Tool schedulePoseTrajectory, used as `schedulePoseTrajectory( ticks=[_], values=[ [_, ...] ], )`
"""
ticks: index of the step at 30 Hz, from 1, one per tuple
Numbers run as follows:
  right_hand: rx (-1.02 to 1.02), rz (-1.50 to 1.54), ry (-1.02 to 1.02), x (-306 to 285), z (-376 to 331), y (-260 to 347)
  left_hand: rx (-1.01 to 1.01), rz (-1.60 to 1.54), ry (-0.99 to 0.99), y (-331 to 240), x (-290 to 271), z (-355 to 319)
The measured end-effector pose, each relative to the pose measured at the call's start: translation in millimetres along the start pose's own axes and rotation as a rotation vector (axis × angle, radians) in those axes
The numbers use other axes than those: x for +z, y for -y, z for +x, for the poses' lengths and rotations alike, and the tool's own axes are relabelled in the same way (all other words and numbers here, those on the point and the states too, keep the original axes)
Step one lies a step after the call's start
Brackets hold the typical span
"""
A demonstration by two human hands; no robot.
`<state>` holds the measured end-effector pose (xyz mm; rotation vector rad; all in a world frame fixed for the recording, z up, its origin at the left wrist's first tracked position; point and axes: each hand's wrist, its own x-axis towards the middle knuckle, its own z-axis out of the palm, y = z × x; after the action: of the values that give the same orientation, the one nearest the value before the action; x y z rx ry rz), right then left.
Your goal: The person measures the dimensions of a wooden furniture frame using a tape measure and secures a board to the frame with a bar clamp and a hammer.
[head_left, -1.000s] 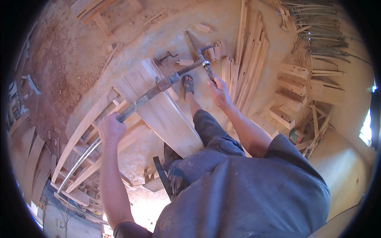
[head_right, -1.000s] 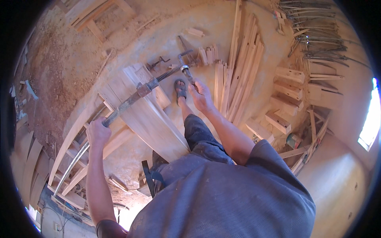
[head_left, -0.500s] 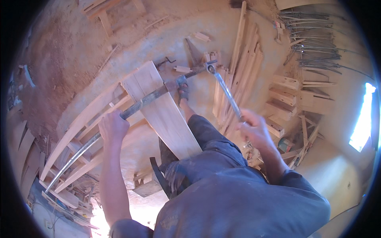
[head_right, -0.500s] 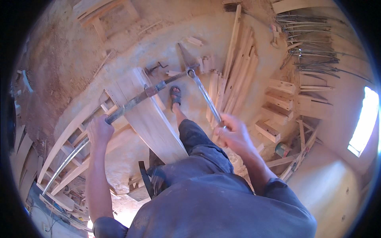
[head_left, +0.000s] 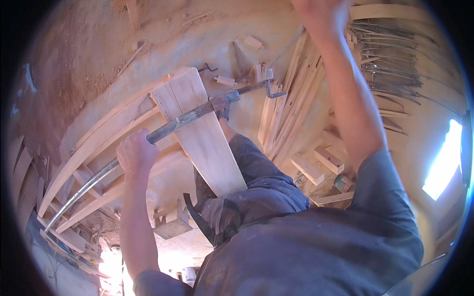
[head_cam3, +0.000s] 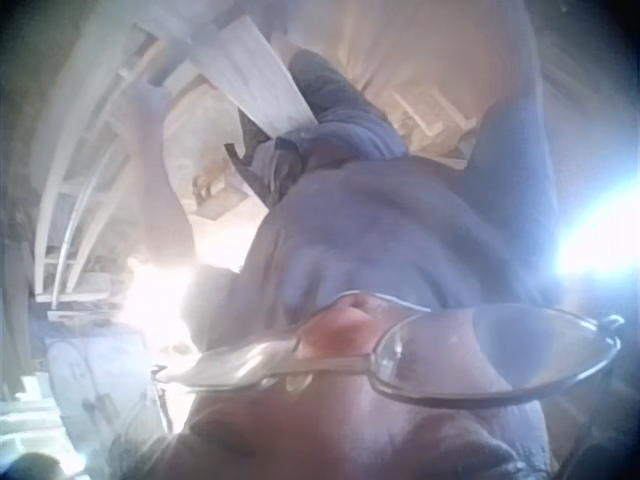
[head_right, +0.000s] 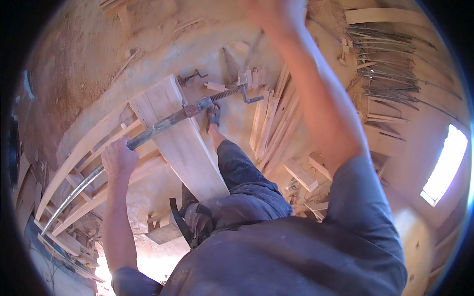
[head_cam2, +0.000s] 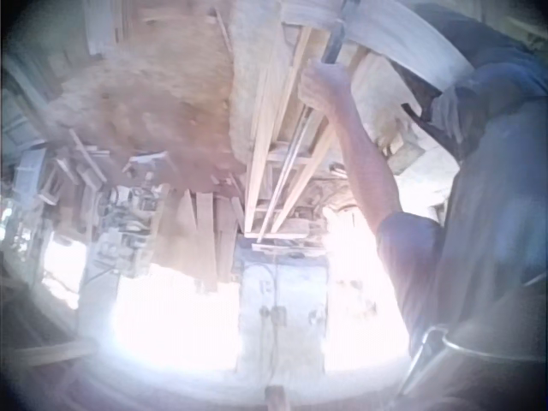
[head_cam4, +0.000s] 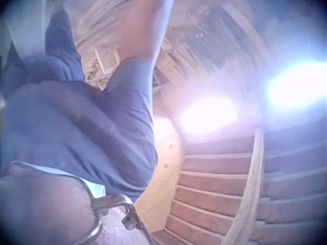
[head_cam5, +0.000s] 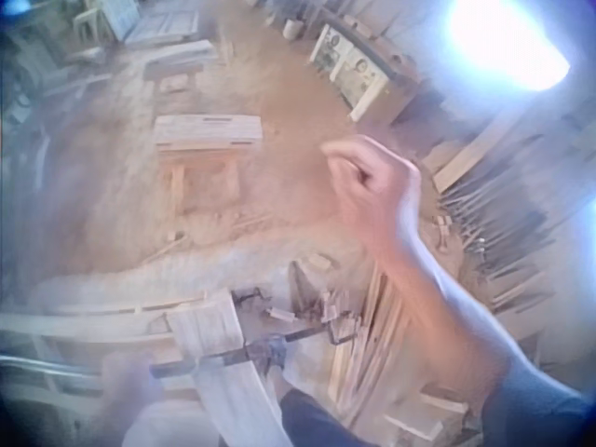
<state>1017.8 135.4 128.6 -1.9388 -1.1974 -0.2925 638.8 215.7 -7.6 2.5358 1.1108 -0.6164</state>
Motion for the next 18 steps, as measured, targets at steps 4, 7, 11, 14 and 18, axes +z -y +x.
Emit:
schedulePoseTrajectory(
  ticks=[4,7,11,14,18],
  values=[
    [-0.052,0.056,0.448,87.8,26.9,-88.6,0.010,0.015,-0.008,4.3,2.9,-1.6],
    [0.103,0.081,0.743,152.3,5.6,-153.5,0.064,0.006,-0.094,12.0,13.0,-4.4],
    [0.085,0.228,1.096,246.3,-132.9,-307.5,0.116,0.003,-0.123,10.7,16.7,2.2],
    [0.242,0.242,1.207,244.4,-164.1,-278.3,0.094,-0.046,-0.112,11.9,18.2,1.7],
    [0.646,0.508,1.193,229.4,-170.5,-265.4,0.111,-0.043,-0.093,5.6,12.6,3.0]
  ],
)
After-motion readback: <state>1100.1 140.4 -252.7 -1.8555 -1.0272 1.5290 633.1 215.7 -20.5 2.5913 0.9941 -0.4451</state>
